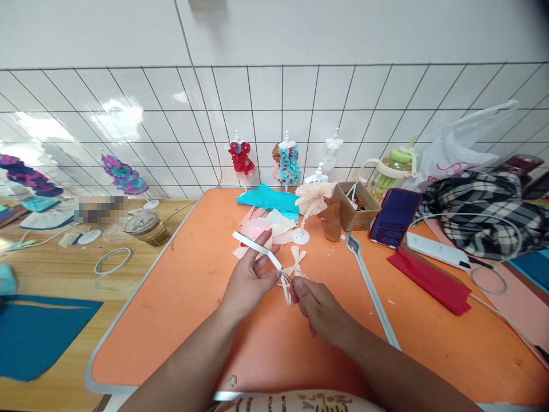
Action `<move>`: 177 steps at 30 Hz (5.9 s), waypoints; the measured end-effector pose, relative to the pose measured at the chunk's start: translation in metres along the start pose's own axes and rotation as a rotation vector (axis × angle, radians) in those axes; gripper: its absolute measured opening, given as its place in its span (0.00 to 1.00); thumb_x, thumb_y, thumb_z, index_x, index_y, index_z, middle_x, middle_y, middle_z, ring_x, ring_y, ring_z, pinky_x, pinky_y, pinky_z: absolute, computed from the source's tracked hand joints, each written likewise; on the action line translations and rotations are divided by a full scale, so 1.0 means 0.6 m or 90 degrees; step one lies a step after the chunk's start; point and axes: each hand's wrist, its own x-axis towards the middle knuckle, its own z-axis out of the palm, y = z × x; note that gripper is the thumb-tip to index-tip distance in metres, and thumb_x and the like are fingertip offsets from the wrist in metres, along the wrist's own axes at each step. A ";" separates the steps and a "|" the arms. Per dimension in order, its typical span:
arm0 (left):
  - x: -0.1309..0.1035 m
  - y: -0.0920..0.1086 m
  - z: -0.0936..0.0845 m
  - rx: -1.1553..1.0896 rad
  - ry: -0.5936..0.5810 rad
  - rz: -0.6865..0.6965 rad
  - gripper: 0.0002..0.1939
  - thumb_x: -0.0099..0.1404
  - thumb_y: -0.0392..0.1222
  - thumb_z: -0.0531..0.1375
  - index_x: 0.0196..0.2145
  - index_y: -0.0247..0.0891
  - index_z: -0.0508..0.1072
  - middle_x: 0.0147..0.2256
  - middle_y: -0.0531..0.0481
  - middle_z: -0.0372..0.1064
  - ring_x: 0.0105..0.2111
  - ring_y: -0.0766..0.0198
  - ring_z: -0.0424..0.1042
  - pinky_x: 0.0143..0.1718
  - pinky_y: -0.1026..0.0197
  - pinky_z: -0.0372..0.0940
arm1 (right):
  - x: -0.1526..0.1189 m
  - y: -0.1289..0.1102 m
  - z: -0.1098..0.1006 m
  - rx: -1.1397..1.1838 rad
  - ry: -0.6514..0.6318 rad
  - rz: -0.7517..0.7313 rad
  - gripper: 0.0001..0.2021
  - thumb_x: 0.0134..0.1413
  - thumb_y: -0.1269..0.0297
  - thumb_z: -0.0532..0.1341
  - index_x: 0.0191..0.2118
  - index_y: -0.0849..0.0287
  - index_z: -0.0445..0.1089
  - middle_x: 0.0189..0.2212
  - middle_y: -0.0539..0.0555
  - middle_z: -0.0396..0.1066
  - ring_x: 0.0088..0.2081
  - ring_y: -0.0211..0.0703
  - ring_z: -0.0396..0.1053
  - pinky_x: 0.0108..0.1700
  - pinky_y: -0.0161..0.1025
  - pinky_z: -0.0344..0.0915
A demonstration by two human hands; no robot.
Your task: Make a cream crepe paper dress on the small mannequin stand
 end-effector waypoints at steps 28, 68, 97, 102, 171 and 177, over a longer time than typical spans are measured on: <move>-0.003 -0.005 0.003 -0.035 -0.019 -0.010 0.39 0.57 0.33 0.63 0.61 0.56 0.52 0.66 0.50 0.37 0.61 0.48 0.54 0.42 0.62 0.69 | 0.003 -0.017 -0.003 -0.189 0.065 -0.086 0.19 0.66 0.54 0.40 0.28 0.57 0.58 0.20 0.46 0.57 0.22 0.35 0.55 0.25 0.32 0.49; -0.013 0.001 0.024 -0.020 0.009 0.027 0.42 0.58 0.32 0.61 0.62 0.61 0.46 0.67 0.55 0.30 0.62 0.46 0.49 0.35 0.66 0.71 | 0.006 -0.020 -0.006 -0.220 0.081 -0.064 0.15 0.64 0.54 0.45 0.32 0.56 0.61 0.21 0.46 0.59 0.23 0.36 0.56 0.26 0.32 0.47; -0.014 -0.018 0.038 -0.064 0.055 0.041 0.44 0.56 0.31 0.61 0.62 0.59 0.45 0.65 0.47 0.39 0.57 0.49 0.61 0.40 0.62 0.71 | 0.012 -0.006 0.002 -0.041 0.118 -0.043 0.17 0.60 0.51 0.50 0.28 0.57 0.62 0.18 0.44 0.55 0.21 0.34 0.54 0.24 0.32 0.48; -0.014 -0.019 0.033 -0.057 0.038 0.051 0.44 0.56 0.32 0.62 0.62 0.59 0.45 0.66 0.47 0.39 0.57 0.49 0.61 0.41 0.60 0.71 | 0.016 -0.004 -0.004 -0.029 0.106 -0.044 0.17 0.60 0.51 0.51 0.27 0.58 0.62 0.19 0.45 0.54 0.23 0.34 0.52 0.26 0.32 0.49; 0.001 -0.011 0.010 -0.090 -0.048 -0.061 0.41 0.52 0.32 0.66 0.59 0.50 0.55 0.53 0.45 0.62 0.42 0.62 0.72 0.45 0.56 0.66 | 0.013 -0.013 -0.020 -0.028 0.196 -0.059 0.11 0.52 0.56 0.58 0.37 0.57 0.70 0.15 0.42 0.47 0.20 0.33 0.48 0.23 0.32 0.48; -0.001 -0.012 0.012 -0.051 -0.074 -0.065 0.42 0.53 0.31 0.65 0.60 0.53 0.53 0.54 0.44 0.61 0.38 0.66 0.71 0.43 0.57 0.66 | 0.020 -0.009 -0.017 0.050 0.170 -0.029 0.09 0.50 0.59 0.59 0.31 0.59 0.71 0.16 0.42 0.44 0.20 0.33 0.46 0.23 0.32 0.47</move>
